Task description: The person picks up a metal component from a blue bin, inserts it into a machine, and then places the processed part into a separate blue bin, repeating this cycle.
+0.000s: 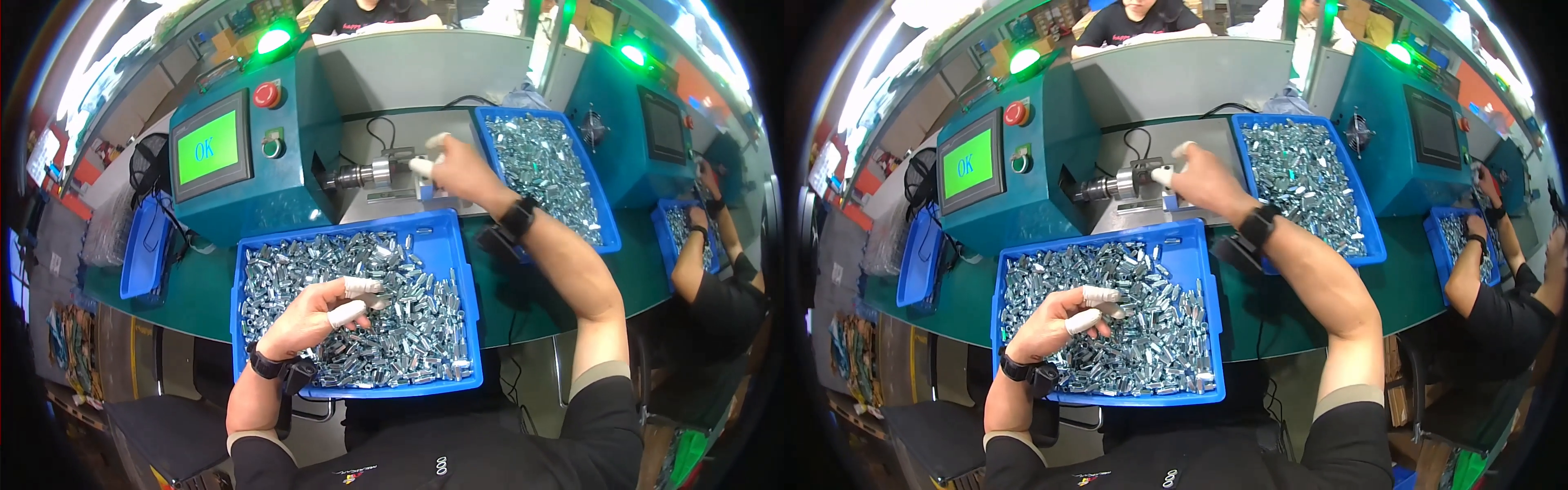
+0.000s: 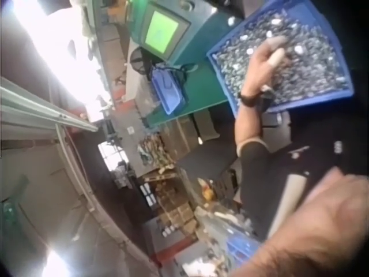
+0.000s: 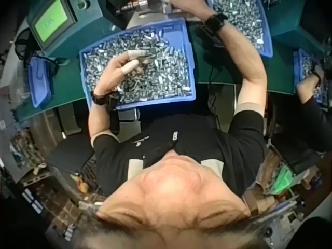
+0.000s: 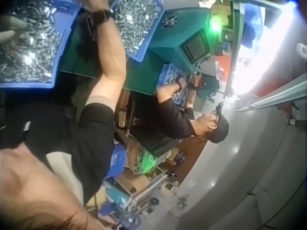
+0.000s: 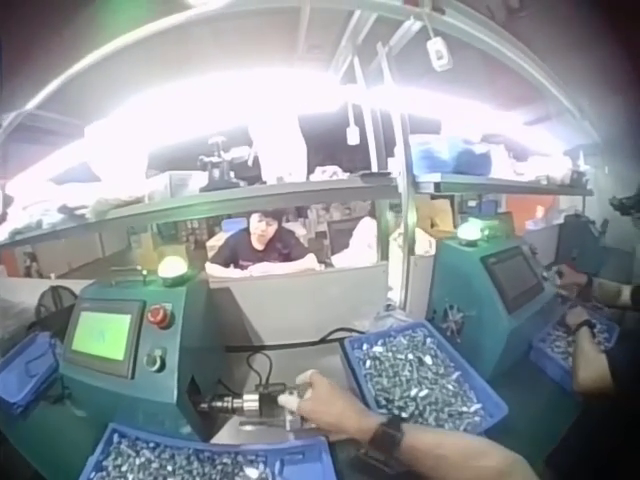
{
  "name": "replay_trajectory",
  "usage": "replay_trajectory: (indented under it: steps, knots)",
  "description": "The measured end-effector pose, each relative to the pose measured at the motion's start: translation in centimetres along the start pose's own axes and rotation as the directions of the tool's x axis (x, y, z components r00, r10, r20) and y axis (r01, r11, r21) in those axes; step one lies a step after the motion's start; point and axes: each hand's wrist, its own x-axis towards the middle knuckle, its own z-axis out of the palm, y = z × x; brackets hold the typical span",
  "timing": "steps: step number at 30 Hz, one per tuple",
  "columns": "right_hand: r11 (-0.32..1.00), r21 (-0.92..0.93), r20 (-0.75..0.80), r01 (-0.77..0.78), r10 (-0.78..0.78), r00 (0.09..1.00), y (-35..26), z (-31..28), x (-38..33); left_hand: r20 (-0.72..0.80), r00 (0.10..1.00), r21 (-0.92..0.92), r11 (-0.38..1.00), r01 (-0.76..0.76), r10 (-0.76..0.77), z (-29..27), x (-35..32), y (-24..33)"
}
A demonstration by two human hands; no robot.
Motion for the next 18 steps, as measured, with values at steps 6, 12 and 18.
replay_trajectory:
  steps: [6,12,18]
  knots:
    - [0.735,-0.624,-0.033,0.267,-0.366,0.93,-2.2,1.1,0.3,-0.03,1.0,0.019,1.0,-0.004,0.005,0.8,0.0,0.2]
    - [0.734,-0.658,-0.091,0.169,-0.3,0.95,-2.8,-2.6,-2.3,-0.035,0.998,0.067,0.996,-0.053,0.055,0.7,0.1,0.0]
    - [0.631,-0.774,-0.237,-0.052,-0.213,0.948,6.6,-13.2,-6.9,-0.045,0.997,0.035,0.998,-0.061,0.062,0.3,-0.6,0.2]
